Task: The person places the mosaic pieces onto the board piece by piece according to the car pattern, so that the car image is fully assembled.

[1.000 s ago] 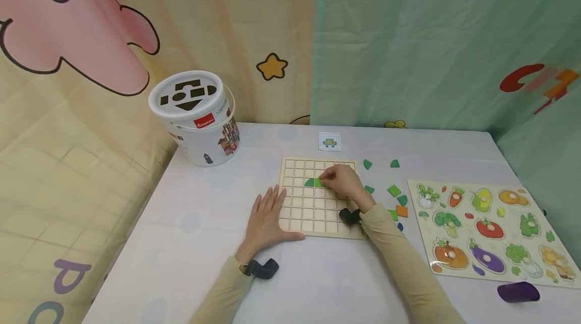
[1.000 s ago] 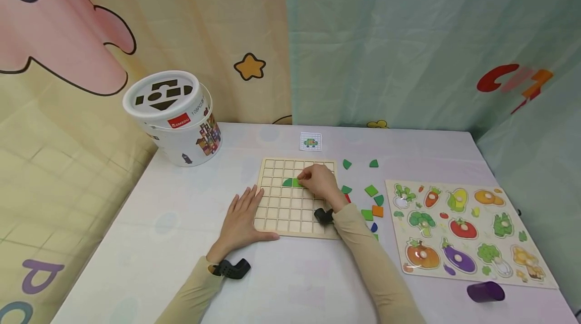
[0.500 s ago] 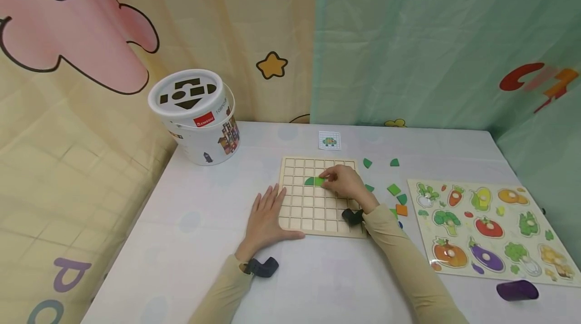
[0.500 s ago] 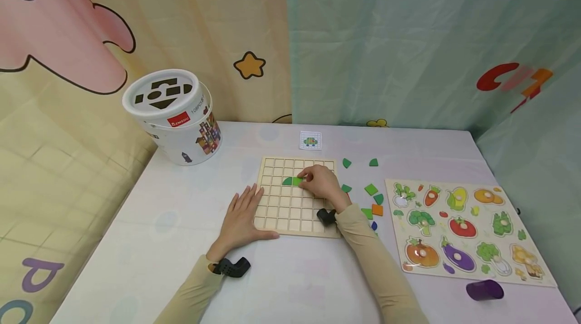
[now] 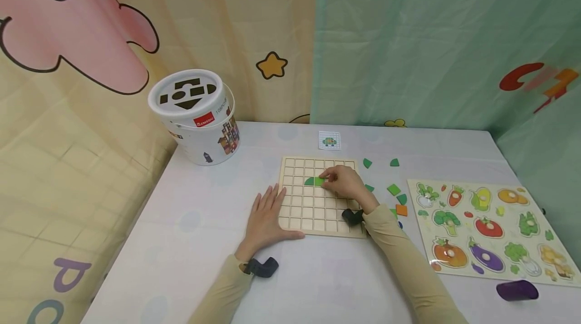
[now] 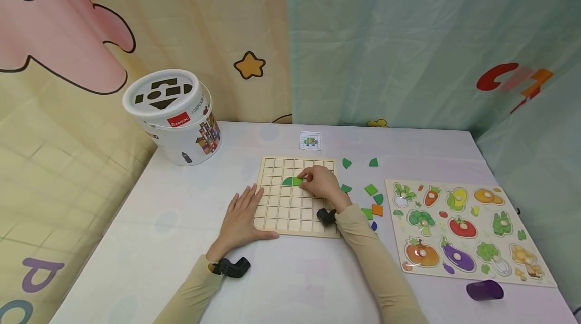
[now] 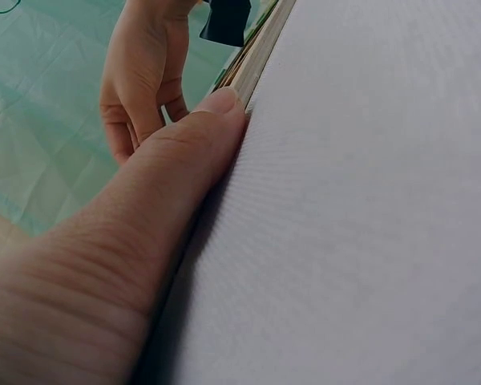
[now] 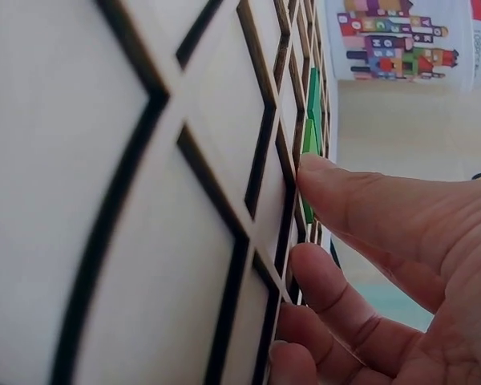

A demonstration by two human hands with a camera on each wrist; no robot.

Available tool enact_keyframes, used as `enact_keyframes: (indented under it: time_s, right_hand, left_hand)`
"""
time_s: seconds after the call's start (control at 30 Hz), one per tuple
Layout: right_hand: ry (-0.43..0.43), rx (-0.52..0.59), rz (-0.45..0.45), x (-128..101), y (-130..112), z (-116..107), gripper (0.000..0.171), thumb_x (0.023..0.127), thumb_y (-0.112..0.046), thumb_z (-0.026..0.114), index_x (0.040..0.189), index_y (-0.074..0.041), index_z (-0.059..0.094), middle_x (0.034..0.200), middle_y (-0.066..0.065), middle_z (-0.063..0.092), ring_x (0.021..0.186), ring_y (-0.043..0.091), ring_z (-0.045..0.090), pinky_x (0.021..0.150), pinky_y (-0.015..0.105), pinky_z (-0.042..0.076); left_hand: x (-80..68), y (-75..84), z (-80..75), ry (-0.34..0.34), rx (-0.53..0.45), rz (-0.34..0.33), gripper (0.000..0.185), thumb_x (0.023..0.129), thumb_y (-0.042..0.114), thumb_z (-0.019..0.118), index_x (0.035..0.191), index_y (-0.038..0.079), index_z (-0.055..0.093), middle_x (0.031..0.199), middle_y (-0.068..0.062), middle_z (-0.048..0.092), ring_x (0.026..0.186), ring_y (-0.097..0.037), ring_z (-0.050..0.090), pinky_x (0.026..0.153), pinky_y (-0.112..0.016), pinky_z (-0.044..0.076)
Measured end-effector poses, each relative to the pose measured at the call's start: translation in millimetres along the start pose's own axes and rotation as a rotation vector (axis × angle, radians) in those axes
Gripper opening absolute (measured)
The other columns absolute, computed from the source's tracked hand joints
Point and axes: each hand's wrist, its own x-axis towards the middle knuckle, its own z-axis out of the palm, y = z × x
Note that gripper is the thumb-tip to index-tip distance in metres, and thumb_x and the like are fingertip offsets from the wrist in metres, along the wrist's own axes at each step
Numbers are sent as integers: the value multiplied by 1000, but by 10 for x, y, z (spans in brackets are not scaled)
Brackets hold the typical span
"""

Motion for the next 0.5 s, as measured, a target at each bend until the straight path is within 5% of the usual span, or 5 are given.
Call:
enact_keyframes:
  time_s: [0.37,0.5]
  right_hand:
    - [-84,65,-178,-143,188,-137,38,86,-16,72,121,-3,64,92,4,62,74,15,53,66,31,46]
    - [-33,83,-181,-300,281,-261,32,88,-14,69,118,-1,65,94,3,63,80,16,57,65,32,48]
  left_hand:
    - [6,-13,30,12,4,1,126,59,84,61,152,11,19,157,-10,12,143,-24,4,114,-43,-1]
    - [-3,-3,4,2,-3,-3,126,58,82,63,152,10,19,157,-10,12,143,-24,4,114,-43,0]
